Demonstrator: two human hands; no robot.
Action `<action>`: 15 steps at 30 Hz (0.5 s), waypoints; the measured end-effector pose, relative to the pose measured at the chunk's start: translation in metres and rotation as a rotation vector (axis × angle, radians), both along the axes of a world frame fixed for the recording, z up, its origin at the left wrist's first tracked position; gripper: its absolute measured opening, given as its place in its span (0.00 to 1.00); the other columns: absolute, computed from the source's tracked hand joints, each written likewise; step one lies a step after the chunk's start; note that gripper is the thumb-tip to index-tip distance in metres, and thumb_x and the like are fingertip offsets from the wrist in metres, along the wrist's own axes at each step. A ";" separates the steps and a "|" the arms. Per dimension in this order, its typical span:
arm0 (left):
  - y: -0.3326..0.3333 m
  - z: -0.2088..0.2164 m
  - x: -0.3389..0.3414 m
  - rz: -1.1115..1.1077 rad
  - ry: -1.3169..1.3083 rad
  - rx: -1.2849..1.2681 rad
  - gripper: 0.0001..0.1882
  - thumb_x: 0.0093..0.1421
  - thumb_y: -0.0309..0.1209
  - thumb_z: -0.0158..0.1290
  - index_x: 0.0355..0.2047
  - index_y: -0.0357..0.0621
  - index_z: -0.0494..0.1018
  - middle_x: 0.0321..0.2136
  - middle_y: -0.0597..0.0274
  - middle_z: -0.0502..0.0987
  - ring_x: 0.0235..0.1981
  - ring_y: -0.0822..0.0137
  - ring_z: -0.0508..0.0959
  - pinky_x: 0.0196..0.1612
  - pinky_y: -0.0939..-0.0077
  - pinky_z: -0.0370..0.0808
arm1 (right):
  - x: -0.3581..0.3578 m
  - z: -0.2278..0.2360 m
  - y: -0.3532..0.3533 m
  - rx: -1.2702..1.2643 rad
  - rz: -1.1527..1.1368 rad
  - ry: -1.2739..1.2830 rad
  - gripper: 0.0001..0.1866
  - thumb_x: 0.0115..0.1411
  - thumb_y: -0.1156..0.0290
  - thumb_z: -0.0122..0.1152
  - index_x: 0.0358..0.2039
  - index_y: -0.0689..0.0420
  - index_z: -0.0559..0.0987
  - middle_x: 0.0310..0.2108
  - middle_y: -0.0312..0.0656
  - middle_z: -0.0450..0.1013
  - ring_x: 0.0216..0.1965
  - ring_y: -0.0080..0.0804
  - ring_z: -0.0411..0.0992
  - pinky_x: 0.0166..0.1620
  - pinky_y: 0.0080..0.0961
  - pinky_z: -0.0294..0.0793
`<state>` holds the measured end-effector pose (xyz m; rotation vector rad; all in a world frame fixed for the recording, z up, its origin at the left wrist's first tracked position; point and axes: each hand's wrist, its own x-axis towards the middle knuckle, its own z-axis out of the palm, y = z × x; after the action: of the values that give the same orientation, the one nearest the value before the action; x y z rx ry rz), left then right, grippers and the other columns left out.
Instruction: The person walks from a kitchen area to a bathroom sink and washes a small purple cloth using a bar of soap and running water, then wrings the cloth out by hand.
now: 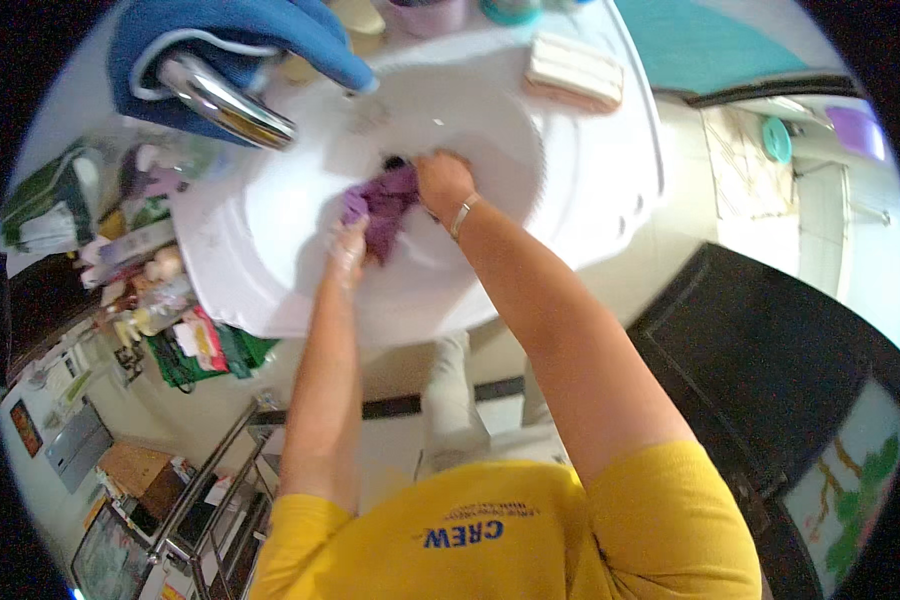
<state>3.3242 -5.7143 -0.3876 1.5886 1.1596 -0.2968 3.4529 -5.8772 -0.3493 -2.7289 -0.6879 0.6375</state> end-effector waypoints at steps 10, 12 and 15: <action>-0.002 0.080 0.016 0.503 -0.255 -0.631 0.25 0.63 0.47 0.37 0.40 0.34 0.68 0.39 0.51 0.73 0.38 0.60 0.74 0.39 0.67 0.73 | -0.042 -0.001 0.043 0.787 -0.189 0.235 0.12 0.56 0.62 0.49 0.29 0.57 0.75 0.30 0.50 0.71 0.35 0.49 0.69 0.39 0.40 0.67; 0.019 0.037 0.002 0.390 -0.495 -0.911 0.23 0.64 0.47 0.35 0.41 0.39 0.68 0.39 0.58 0.73 0.40 0.64 0.73 0.42 0.70 0.72 | -0.064 0.034 0.052 0.824 -0.113 0.338 0.11 0.56 0.64 0.51 0.33 0.58 0.74 0.35 0.49 0.71 0.39 0.46 0.68 0.43 0.38 0.66; -0.002 0.063 0.021 0.477 -0.385 -0.569 0.21 0.63 0.44 0.39 0.40 0.38 0.70 0.37 0.55 0.73 0.40 0.63 0.73 0.45 0.71 0.70 | -0.064 0.048 0.043 0.538 0.021 -0.003 0.19 0.51 0.67 0.56 0.46 0.55 0.71 0.49 0.45 0.66 0.51 0.42 0.63 0.52 0.39 0.60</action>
<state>3.3450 -5.7166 -0.3247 0.7957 0.9968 0.0043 3.3886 -5.8340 -0.3008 -2.2272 -0.7601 0.3809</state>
